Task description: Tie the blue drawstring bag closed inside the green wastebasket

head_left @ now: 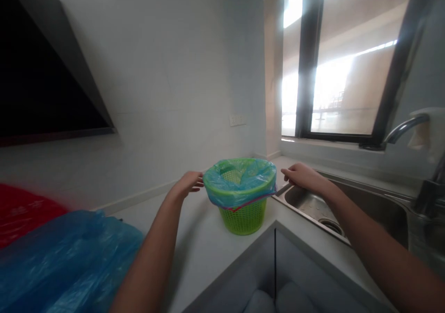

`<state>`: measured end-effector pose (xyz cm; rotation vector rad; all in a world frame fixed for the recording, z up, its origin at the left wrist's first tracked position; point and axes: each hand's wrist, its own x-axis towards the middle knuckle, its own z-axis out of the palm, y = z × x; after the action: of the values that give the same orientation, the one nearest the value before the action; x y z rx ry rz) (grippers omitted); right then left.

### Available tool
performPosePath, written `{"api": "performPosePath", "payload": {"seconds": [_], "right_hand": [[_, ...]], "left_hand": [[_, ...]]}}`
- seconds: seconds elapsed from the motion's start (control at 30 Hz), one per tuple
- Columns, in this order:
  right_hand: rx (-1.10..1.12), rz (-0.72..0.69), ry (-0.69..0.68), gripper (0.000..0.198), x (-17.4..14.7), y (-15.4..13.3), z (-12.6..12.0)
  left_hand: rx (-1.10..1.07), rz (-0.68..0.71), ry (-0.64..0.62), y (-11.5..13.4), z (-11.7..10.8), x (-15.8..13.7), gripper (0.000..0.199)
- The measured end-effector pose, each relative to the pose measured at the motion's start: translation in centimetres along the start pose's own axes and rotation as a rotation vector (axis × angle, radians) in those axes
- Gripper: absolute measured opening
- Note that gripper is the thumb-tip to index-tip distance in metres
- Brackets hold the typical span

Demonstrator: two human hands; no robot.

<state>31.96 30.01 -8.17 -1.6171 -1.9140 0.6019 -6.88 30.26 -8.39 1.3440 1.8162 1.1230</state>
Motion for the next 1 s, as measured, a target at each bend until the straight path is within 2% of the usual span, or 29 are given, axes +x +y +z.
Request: {"api": "performPosePath", "payload": {"seconds": [0.13,0.27,0.33,0.43,0.63,0.73,0.9,1.0], "right_hand": [[0.356,0.172,-0.280,0.056,1.8,1.6,2.2],[0.528,0.205,-0.486,0.053,2.4,2.1,4.0],[0.624,0.195,-0.495,0.041,2.5,2.0,4.6],[0.809,0.197,-0.408,0.024,2.6,1.6,4.9],[1.215,0.210,-0.157,0.029,2.7,0.6,3.8],[1.334,0.193,-0.199,0.031,2.6,0.1,3.4],[1.474,0.186,-0.333,0.027,2.1,-0.6,3.2],[1.575,0.146,-0.434,0.027,1.7,-0.8,2.7]], "left_hand": [[-0.047,-0.062,-0.195,-1.3,1.3,0.4,0.036],[-0.057,-0.071,-0.263,-1.7,1.7,0.4,0.032],[-0.058,-0.068,-0.270,-1.9,1.9,0.5,0.028],[-0.063,-0.055,-0.273,-2.2,2.1,0.7,0.027],[-0.266,0.006,-0.134,-2.1,2.1,1.4,0.023],[-0.350,0.040,-0.094,-1.3,2.0,1.5,0.021],[-0.480,0.053,-0.111,-0.4,1.9,1.0,0.029],[-0.476,0.068,-0.049,-0.5,1.6,1.0,0.031]]}}
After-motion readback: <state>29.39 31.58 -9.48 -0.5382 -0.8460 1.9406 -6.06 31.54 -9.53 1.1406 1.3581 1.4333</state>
